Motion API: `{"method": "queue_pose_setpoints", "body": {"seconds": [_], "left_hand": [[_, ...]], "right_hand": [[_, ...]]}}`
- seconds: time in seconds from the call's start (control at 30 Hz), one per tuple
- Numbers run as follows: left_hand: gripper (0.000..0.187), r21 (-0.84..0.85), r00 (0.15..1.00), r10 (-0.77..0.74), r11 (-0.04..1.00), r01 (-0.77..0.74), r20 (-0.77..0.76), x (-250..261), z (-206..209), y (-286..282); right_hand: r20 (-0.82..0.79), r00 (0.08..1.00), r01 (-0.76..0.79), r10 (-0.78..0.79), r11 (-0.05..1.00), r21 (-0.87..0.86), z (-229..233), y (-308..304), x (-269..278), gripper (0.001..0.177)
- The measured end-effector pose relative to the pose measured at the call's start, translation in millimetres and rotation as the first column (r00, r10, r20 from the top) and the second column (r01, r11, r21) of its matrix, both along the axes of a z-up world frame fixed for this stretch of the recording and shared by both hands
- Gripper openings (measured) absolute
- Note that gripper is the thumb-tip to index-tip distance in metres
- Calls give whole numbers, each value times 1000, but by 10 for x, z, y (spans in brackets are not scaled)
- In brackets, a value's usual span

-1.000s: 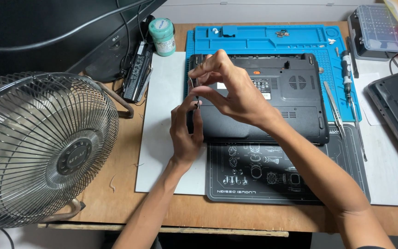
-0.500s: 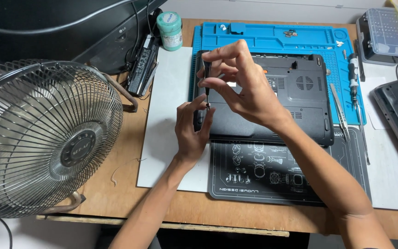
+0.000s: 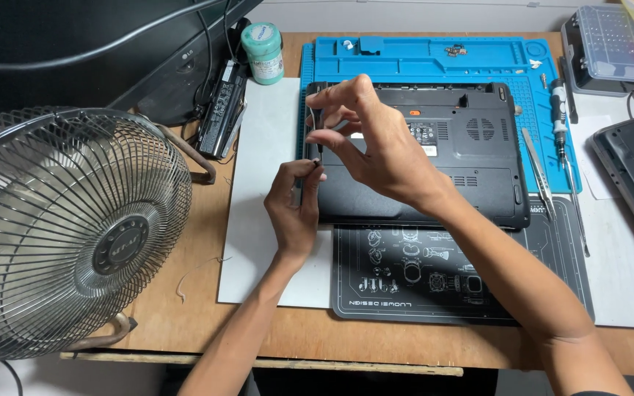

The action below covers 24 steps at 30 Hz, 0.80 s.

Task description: The person uses a screwdriver to remove screws from the bottom panel of a laptop. They then lift the laptop to inspect the underside and compare it with another laptop on the desk.

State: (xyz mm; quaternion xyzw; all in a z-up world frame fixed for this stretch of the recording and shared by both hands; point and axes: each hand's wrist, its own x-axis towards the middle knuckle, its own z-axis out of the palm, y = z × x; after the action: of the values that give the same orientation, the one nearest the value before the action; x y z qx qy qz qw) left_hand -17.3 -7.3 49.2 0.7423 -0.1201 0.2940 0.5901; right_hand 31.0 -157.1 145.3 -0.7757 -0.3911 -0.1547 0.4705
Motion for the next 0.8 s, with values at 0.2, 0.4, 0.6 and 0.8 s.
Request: {"method": "queue_pose_setpoints", "body": {"seconds": [0.2, 0.4, 0.6, 0.8], "left_hand": [[8, -304, 965, -118, 952, 43, -233, 34, 36, 8], [11, -524, 918, -237, 851, 38, -318, 61, 74, 12], [13, -724, 886, -356, 688, 35, -296, 136, -21, 70], [15, -782, 888, -424, 609, 133, -179, 198, -158, 118]], "right_hand": [[39, 999, 15, -15, 1000, -11, -65, 29, -3, 37], [0, 999, 36, -36, 999, 32, -56, 51, -20, 35], [-13, 998, 67, -66, 994, 81, -56, 55, 14, 39], [-62, 996, 80, -66, 958, 274, 96, 18, -30, 38]]}}
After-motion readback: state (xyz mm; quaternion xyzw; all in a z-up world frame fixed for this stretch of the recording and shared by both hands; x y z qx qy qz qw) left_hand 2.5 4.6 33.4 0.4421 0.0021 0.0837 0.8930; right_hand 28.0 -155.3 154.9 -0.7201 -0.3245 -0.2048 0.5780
